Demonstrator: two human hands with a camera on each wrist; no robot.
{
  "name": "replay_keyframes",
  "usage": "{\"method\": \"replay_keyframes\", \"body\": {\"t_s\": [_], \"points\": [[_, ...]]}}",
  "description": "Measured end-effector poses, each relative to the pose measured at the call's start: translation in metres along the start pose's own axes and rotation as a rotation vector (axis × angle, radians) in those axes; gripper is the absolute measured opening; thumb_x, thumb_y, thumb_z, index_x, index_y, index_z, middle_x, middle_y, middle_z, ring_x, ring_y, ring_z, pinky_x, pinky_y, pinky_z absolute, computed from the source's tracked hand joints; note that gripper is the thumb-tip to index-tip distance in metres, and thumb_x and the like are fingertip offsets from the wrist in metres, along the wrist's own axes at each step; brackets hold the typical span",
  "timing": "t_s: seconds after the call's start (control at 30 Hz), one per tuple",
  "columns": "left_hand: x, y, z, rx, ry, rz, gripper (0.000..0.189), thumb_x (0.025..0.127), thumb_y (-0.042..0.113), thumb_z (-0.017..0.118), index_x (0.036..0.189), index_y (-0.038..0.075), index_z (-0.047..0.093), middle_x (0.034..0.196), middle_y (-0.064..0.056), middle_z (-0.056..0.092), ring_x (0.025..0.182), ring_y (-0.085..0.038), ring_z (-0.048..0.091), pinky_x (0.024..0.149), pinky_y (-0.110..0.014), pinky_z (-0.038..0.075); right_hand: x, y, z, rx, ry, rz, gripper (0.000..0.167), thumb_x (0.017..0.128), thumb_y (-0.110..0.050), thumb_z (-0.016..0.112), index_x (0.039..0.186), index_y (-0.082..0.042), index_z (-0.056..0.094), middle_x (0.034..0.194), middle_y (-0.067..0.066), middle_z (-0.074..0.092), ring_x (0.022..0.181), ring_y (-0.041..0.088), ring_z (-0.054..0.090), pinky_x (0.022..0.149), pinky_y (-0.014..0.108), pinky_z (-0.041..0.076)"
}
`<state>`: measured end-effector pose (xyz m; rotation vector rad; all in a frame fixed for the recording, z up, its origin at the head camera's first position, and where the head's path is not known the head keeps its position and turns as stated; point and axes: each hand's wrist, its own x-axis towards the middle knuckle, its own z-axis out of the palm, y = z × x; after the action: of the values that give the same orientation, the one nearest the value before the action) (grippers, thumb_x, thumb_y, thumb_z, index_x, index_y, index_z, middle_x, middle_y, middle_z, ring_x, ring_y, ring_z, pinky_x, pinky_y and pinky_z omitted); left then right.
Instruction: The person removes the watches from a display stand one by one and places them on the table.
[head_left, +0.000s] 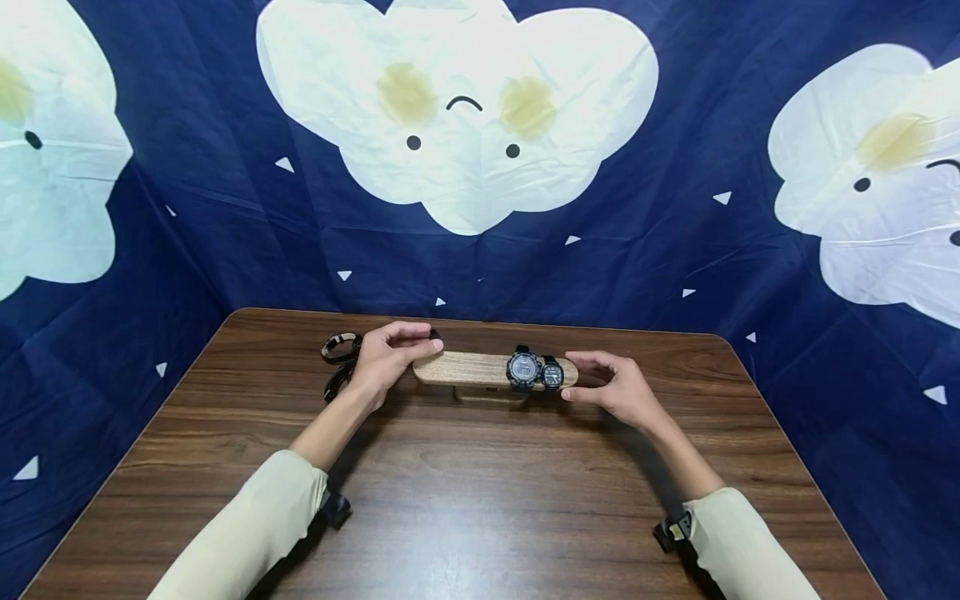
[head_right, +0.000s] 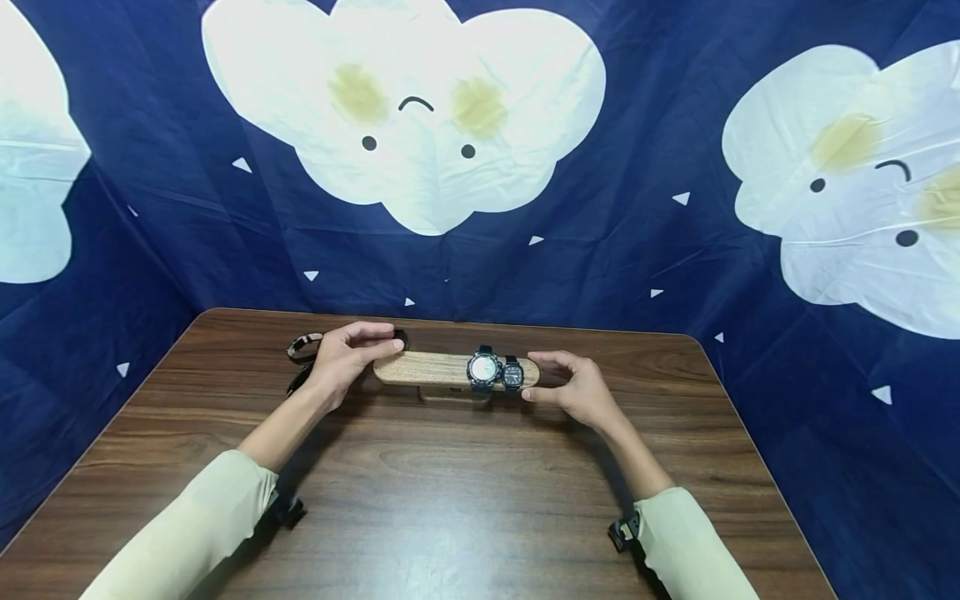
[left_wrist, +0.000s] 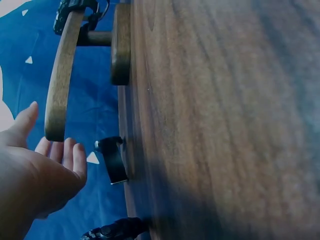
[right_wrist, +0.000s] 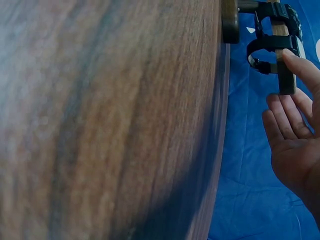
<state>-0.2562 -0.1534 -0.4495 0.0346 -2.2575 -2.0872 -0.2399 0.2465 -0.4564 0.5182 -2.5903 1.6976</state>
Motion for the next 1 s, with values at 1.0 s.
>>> {"method": "replay_keyframes", "body": {"t_s": [1.0], "points": [[-0.019, -0.004, -0.016, 0.167, -0.244, 0.069, 0.075, 0.077, 0.01, 0.103, 0.144, 0.0, 0.07, 0.126, -0.014, 0.079, 0.108, -0.021, 0.073, 0.087, -0.024, 0.059, -0.003, -0.008, 0.005, -0.005, 0.024, -0.028, 0.064, 0.082, -0.011, 0.1, 0.141, -0.007, 0.075, 0.145, 0.021, 0.071, 0.135, 0.032, 0.067, 0.118, 0.057, 0.048]]}}
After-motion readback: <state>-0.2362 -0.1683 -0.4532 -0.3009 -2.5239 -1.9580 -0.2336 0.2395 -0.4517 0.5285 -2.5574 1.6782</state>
